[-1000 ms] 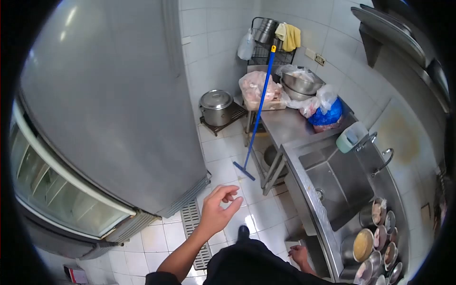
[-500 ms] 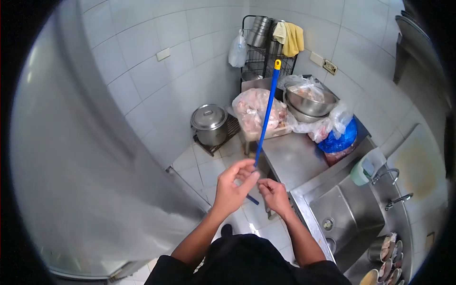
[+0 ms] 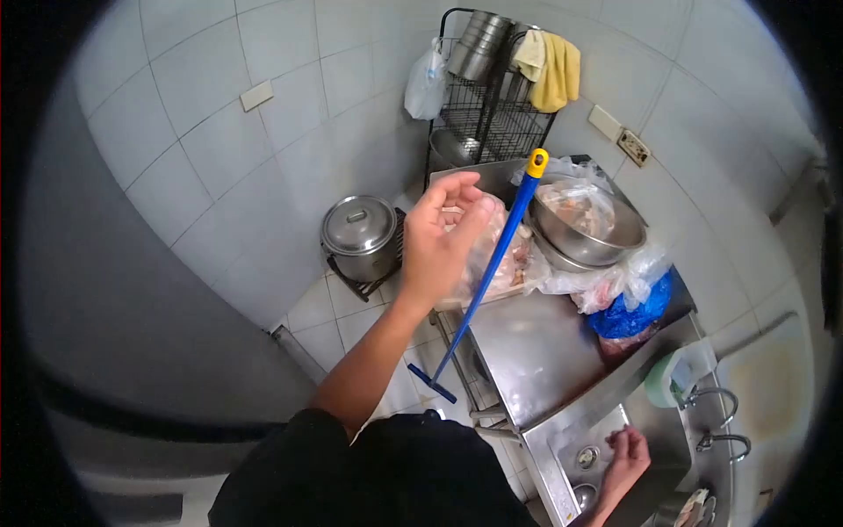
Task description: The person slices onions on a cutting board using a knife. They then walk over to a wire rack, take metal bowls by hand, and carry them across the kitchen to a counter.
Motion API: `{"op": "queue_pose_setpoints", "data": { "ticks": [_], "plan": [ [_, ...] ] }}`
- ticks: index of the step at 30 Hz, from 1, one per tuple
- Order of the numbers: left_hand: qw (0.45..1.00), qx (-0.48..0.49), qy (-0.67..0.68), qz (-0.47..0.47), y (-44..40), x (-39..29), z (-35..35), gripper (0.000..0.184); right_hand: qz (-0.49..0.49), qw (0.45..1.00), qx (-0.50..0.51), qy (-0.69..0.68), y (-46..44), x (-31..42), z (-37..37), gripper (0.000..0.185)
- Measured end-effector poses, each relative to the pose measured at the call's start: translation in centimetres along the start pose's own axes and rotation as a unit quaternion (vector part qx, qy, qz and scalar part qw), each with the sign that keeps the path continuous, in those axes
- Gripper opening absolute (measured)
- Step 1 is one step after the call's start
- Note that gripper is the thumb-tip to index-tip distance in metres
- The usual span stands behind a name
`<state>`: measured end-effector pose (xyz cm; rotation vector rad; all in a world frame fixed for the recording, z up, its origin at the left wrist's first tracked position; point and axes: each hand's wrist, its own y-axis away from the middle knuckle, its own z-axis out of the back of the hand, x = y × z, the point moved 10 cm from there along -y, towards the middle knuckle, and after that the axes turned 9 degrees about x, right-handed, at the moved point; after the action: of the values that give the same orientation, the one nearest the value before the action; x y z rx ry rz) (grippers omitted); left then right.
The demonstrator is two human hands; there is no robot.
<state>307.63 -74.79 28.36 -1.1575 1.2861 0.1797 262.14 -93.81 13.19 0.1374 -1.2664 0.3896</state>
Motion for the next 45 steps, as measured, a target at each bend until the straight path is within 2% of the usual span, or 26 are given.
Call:
{"op": "queue_pose_setpoints", "data": {
  "ticks": [2,6,9,13,15,18,19,20,23,24,27,28,31,33,36,39,41,43,45],
  "plan": [
    [1.000,-0.007,-0.027,-0.008,-1.5,0.8,1.5,0.033,0.029,0.999,-0.010,0.036,-3.5,3.0,-1.3,0.017],
    [0.997,-0.047,-0.054,-0.017,-5.4,0.9,4.2,0.033,0.133,0.990,0.037,0.033,-9.7,8.7,-4.7,0.018],
    [0.996,-0.046,-0.077,-0.027,-8.3,2.1,5.9,0.034,0.152,0.987,0.030,0.047,-13.1,11.6,-5.8,0.018],
    [0.993,-0.065,-0.088,-0.050,-12.4,6.1,10.0,0.037,0.213,0.969,0.033,0.120,-16.4,17.1,-8.0,0.018],
    [0.994,-0.060,-0.082,-0.042,-14.9,8.3,12.0,0.037,0.249,0.964,0.033,0.090,-17.0,20.7,-10.3,0.020],
    [0.997,-0.036,-0.065,-0.031,-19.4,12.2,14.4,0.037,0.257,0.945,-0.024,0.202,-16.9,25.6,-12.8,0.021],
    [0.999,-0.026,-0.032,0.004,-21.0,14.7,15.0,0.037,0.268,0.933,-0.037,0.237,-16.7,27.4,-13.9,0.021],
    [0.999,-0.008,-0.036,0.003,-22.9,16.2,15.5,0.038,0.249,0.932,-0.025,0.263,-16.8,28.7,-14.7,0.024],
    [0.999,0.024,-0.038,0.020,-27.2,20.8,17.1,0.041,0.210,0.922,-0.081,0.314,-16.1,34.0,-17.8,0.025],
    [0.999,0.032,-0.038,0.020,-28.5,21.8,17.5,0.041,0.216,0.904,-0.069,0.363,-16.1,36.0,-19.4,0.025],
    [0.998,0.048,-0.042,0.023,-31.5,23.3,18.6,0.045,0.175,0.890,-0.143,0.395,-16.3,39.8,-22.5,0.025],
    [0.998,0.054,-0.029,0.030,-32.1,24.0,18.8,0.048,0.184,0.868,-0.115,0.447,-16.9,41.0,-23.6,0.025],
    [0.995,0.083,-0.050,0.023,-33.8,24.6,19.4,0.051,0.284,0.747,-0.109,0.591,-17.7,45.1,-29.5,0.028],
    [0.994,0.084,-0.068,0.020,-34.4,24.5,20.5,0.053,0.305,0.733,-0.089,0.601,-19.2,47.0,-32.4,0.034],
    [0.993,0.074,-0.090,0.016,-34.9,24.3,21.8,0.055,0.354,0.699,-0.112,0.612,-22.5,49.8,-35.8,0.042],
    [0.995,0.050,-0.090,0.011,-34.0,24.4,23.6,0.057,0.413,0.679,-0.073,0.602,-26.9,52.2,-41.1,0.049],
    [0.995,0.043,-0.092,0.003,-34.3,24.3,24.6,0.058,0.454,0.692,-0.028,0.560,-30.1,53.5,-44.6,0.052],
    [0.996,0.028,-0.088,0.000,-34.6,24.8,25.4,0.059,0.437,0.718,0.014,0.542,-33.8,54.3,-48.6,0.054],
    [0.994,0.046,-0.093,0.015,-35.8,25.1,25.7,0.062,0.468,0.706,0.023,0.531,-37.3,54.9,-52.8,0.059]
  ]
}}
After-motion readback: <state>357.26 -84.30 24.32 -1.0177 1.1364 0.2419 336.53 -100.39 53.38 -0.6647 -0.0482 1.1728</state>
